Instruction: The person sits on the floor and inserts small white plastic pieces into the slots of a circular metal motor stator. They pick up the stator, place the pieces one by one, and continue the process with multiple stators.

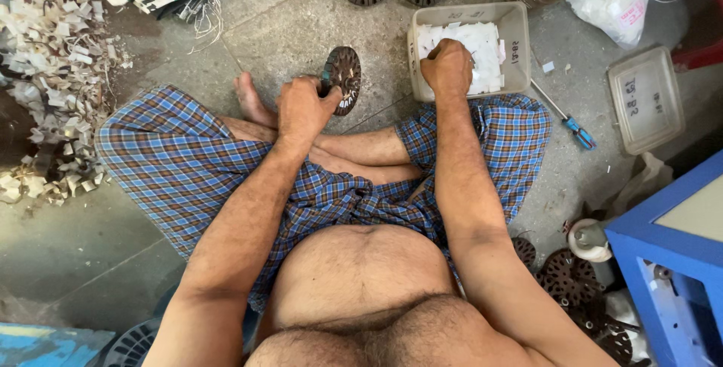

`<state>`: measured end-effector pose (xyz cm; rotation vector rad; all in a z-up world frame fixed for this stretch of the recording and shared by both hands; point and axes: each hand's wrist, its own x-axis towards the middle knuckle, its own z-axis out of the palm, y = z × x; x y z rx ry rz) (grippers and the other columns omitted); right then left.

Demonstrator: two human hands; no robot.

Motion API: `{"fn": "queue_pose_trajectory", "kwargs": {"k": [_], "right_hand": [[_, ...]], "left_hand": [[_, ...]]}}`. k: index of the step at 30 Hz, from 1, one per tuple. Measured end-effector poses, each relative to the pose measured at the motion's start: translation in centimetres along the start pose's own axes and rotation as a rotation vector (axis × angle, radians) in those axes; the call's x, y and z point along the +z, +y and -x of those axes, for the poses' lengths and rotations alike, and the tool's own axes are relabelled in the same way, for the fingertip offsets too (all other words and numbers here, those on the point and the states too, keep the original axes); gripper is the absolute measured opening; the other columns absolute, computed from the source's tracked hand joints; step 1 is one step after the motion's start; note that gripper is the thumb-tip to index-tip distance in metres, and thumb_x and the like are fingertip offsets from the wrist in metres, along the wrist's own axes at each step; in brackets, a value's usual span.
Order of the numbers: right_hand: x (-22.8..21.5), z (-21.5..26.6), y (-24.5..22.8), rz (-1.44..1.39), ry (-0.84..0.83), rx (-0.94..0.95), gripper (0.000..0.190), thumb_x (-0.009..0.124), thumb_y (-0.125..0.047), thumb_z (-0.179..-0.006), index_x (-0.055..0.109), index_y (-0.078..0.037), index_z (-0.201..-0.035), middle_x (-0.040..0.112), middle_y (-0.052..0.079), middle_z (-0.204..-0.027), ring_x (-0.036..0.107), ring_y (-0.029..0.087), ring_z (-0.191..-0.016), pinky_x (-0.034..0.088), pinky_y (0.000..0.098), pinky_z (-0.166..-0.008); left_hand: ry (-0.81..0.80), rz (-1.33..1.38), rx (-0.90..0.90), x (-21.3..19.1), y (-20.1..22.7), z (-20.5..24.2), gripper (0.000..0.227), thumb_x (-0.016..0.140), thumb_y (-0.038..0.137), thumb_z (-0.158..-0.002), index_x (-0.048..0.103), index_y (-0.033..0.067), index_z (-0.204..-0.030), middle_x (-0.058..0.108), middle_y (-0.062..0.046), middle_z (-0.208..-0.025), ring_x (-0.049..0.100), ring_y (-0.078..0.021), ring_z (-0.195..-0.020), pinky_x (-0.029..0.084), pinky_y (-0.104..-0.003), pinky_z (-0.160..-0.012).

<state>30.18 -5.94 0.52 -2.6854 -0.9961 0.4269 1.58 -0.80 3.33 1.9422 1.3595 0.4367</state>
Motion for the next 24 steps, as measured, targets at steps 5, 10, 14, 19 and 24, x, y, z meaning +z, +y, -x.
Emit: {"fn": "queue_pose_trajectory", "kwargs": {"k": [5,10,14,19,24], "right_hand": [[0.5,-0.3,0.6,-0.005,0.098,-0.087,0.016,0.083,-0.013,-0.071,0.079,-0.007,-0.085,0.073,0.021,-0.098,0.073,0.037,-0.088,0.058,0.0455,-0.08],[0.2,-0.1,1.0,-0.179,0.171,-0.115,0.022,0.079,-0.01,-0.074,0.075,-0.004,-0.095,0.076,0.019,-0.088,0.074,0.036,-0.085,0.058,0.045,-0.082],[-0.8,1.3,0.8,-0.264,0.31,-0.31,0.031,0.075,-0.004,-0.076,0.078,-0.005,-0.107,0.073,0.02,-0.092,0.072,0.035,-0.08,0.058,0.0463,-0.075],[-1.7,4.4,-1.2,-0.535,0.199,-0.47,0.024,0.068,0.004,-0.086,0.081,-0.006,-0.105,0.067,0.012,-0.098,0.069,0.025,-0.082,0.062,0.0385,-0.075],[0.3,7.7,-2.9,-0.822,-0.324,-0.543,0.021,0.067,0.007,-0.091,0.074,0.0,-0.109,0.064,0.007,-0.102,0.071,0.015,-0.09,0.066,0.0285,-0.082]], "left_hand": [[-0.012,0.045,-0.047,0.0,0.2,0.1,0.029,0.079,0.031,-0.085,0.079,0.0023,-0.083,0.075,-0.015,-0.073,0.075,-0.0309,-0.067,0.06,-0.043,-0.071],[0.075,0.109,0.037,-0.4,0.1,0.6,0.028,0.082,0.028,-0.083,0.078,0.0012,-0.09,0.074,-0.018,-0.074,0.074,-0.0338,-0.069,0.058,-0.044,-0.07],[0.111,0.154,0.043,-0.2,-0.2,0.7,0.028,0.084,0.026,-0.082,0.078,0.0012,-0.094,0.077,-0.017,-0.081,0.076,-0.0306,-0.073,0.06,-0.041,-0.072],[-0.02,0.359,0.08,-0.2,-0.8,0.3,0.034,0.082,0.018,-0.081,0.075,0.0015,-0.109,0.079,-0.013,-0.093,0.079,-0.023,-0.081,0.063,-0.035,-0.077],[-0.173,0.495,0.196,1.1,-0.7,0.1,0.041,0.083,0.014,-0.081,0.072,0.0028,-0.119,0.08,-0.014,-0.108,0.08,-0.0225,-0.095,0.063,-0.034,-0.087]]}}
